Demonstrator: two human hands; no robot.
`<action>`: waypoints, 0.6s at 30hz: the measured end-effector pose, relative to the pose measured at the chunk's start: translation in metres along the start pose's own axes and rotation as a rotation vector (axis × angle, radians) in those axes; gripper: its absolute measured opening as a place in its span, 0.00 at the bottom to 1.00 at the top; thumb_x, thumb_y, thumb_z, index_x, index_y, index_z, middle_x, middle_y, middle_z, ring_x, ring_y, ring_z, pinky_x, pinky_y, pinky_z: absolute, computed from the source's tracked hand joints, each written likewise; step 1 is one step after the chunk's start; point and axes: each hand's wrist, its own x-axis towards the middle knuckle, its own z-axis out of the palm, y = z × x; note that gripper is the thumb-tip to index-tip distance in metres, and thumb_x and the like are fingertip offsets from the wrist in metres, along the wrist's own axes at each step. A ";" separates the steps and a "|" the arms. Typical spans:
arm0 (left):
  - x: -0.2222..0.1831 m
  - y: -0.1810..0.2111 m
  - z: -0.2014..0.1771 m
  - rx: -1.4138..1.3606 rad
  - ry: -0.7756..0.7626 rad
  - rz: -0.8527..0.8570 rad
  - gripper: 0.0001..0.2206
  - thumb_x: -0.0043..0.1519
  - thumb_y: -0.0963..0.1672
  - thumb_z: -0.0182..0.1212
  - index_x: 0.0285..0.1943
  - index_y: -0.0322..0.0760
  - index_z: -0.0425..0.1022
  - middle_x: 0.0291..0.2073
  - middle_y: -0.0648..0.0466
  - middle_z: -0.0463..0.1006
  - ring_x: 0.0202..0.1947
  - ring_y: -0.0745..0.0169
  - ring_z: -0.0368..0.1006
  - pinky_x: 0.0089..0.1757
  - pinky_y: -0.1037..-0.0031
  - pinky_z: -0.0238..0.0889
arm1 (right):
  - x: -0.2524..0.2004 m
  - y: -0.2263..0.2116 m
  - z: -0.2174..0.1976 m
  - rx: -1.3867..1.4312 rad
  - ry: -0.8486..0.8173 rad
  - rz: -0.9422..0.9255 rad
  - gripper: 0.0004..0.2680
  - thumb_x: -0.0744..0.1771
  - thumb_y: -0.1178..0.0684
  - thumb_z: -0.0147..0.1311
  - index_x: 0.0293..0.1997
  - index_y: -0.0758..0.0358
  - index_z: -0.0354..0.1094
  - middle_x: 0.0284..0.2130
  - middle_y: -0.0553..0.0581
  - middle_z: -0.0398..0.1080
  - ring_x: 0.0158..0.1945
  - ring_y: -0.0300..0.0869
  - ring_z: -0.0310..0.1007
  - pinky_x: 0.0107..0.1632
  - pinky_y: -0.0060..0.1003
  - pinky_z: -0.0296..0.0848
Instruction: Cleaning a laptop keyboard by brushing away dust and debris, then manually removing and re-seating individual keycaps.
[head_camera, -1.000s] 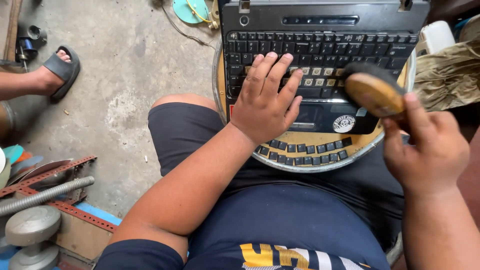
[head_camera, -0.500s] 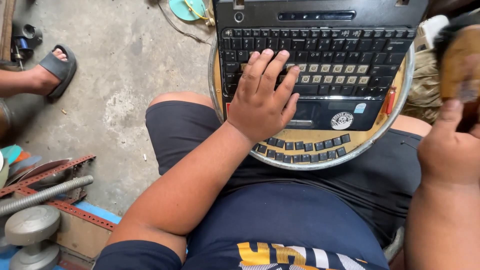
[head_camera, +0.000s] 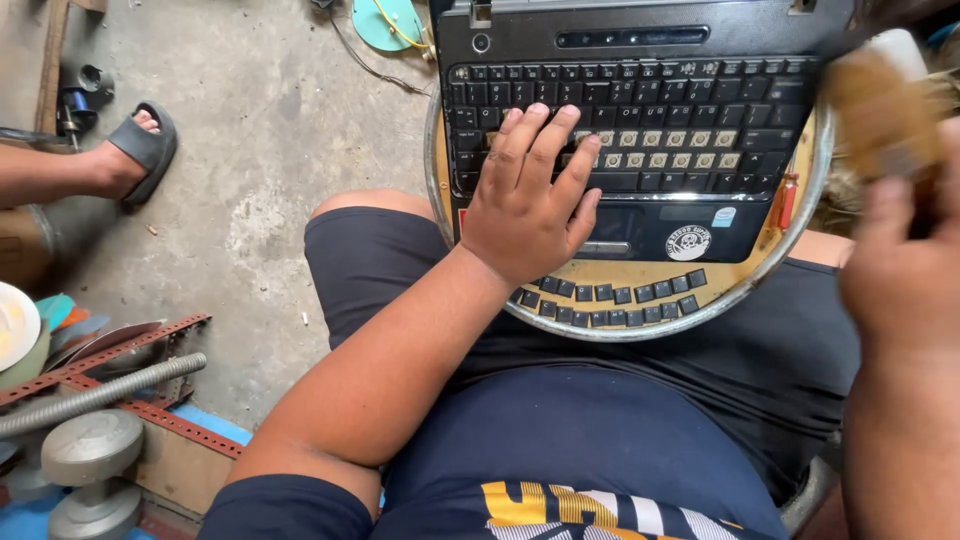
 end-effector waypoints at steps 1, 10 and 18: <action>0.000 0.000 0.000 -0.002 0.009 0.000 0.19 0.66 0.46 0.66 0.64 0.34 0.75 0.66 0.41 0.61 0.68 0.41 0.53 0.69 0.52 0.50 | -0.007 0.028 0.013 -0.231 0.056 0.178 0.16 0.88 0.55 0.47 0.58 0.82 0.79 0.37 0.69 0.78 0.30 0.54 0.75 0.31 0.44 0.72; 0.000 0.001 -0.001 -0.009 0.016 -0.004 0.19 0.66 0.46 0.67 0.64 0.33 0.74 0.66 0.41 0.62 0.68 0.41 0.54 0.69 0.51 0.51 | 0.045 -0.074 0.009 0.446 -0.179 0.445 0.20 0.72 0.72 0.45 0.77 0.76 0.58 0.44 0.64 0.66 0.39 0.44 0.68 0.41 0.34 0.70; -0.002 -0.002 0.000 -0.054 0.023 -0.015 0.21 0.65 0.45 0.70 0.65 0.35 0.72 0.66 0.42 0.63 0.68 0.44 0.54 0.70 0.52 0.50 | 0.044 -0.079 0.005 0.173 -0.210 0.246 0.19 0.71 0.70 0.51 0.74 0.78 0.65 0.51 0.74 0.70 0.46 0.55 0.72 0.45 0.44 0.71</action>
